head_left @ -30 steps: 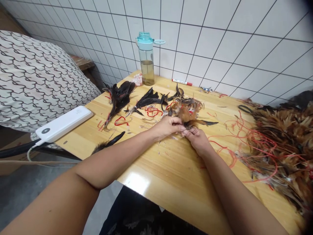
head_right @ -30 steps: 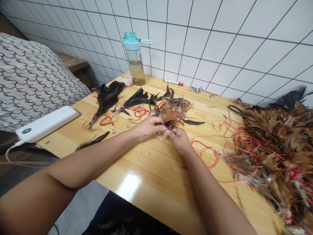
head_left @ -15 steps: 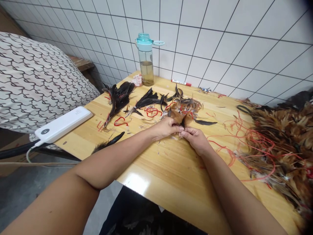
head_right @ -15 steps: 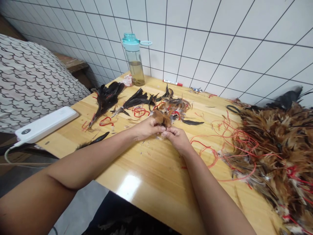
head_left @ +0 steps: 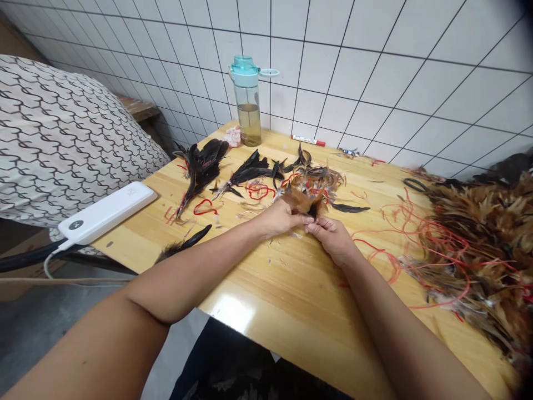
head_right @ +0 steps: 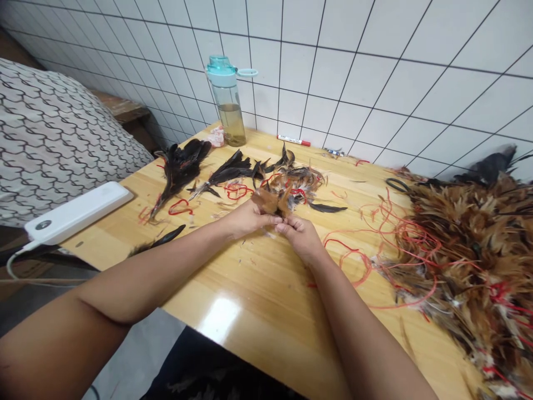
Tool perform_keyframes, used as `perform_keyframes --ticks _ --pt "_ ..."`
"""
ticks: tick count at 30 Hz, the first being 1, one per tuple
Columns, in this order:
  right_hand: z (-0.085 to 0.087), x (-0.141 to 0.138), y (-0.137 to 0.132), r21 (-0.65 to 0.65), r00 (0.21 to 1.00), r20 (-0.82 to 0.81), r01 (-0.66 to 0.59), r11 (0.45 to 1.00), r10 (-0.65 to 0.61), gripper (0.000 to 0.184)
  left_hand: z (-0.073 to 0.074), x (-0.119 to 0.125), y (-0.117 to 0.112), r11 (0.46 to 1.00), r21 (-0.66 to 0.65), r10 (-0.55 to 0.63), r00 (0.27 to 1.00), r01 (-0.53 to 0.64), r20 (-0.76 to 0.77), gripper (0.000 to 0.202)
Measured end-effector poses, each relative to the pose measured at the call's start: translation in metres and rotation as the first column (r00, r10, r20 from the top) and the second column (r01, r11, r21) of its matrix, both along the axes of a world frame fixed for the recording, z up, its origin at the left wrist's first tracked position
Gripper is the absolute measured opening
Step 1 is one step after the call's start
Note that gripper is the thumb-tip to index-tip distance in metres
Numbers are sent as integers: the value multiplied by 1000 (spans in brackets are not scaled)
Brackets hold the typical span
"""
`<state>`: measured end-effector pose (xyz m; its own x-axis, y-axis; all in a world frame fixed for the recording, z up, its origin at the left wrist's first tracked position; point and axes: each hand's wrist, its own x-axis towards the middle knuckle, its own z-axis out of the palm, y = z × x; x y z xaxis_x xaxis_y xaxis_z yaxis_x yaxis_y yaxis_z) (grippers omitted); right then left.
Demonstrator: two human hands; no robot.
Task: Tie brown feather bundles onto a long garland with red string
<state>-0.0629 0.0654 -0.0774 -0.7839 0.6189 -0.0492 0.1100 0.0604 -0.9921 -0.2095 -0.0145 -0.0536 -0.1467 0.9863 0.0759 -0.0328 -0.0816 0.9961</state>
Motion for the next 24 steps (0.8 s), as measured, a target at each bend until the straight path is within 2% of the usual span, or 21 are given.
perform_keyframes --ticks 2,3,4,5,7,8,11,14,16,19,24 --pt "0 0 0 48 1000 -24 7 999 -6 39 3 -9 1 1000 26 6 997 -4 -80 19" --pt "0 0 0 55 999 -39 20 998 -18 39 5 -16 1 998 46 55 989 -49 -135 18" --pt "1 0 -1 46 998 -56 37 998 -35 40 7 -25 2 987 82 149 969 -136 -196 16" --pt "1 0 -1 27 996 -71 59 998 -57 40 9 -36 2 954 120 296 920 -274 -255 15" --pt "1 -1 -1 -15 990 -93 105 994 -106 40 11 -58 1 850 174 513 711 -496 -480 12" --pt "1 -1 0 -34 986 -100 127 991 -130 40 12 -70 0 817 189 535 597 -544 -598 12" --pt "1 -2 0 -84 975 -128 173 981 -183 39 7 -95 -3 816 203 431 336 -541 -837 15" --pt "2 -3 1 -131 966 -161 184 974 -204 38 0 -104 -4 850 176 306 193 -497 -932 21" --pt "2 -3 1 -144 962 -169 192 971 -215 39 0 -104 -5 863 158 257 147 -479 -955 22" --pt "2 -4 1 -155 954 -169 224 962 -249 42 6 -98 -8 855 142 225 111 -499 -968 19" --pt "-1 -5 2 -163 940 -174 268 950 -295 43 14 -86 -15 872 -23 38 115 -488 -993 18"
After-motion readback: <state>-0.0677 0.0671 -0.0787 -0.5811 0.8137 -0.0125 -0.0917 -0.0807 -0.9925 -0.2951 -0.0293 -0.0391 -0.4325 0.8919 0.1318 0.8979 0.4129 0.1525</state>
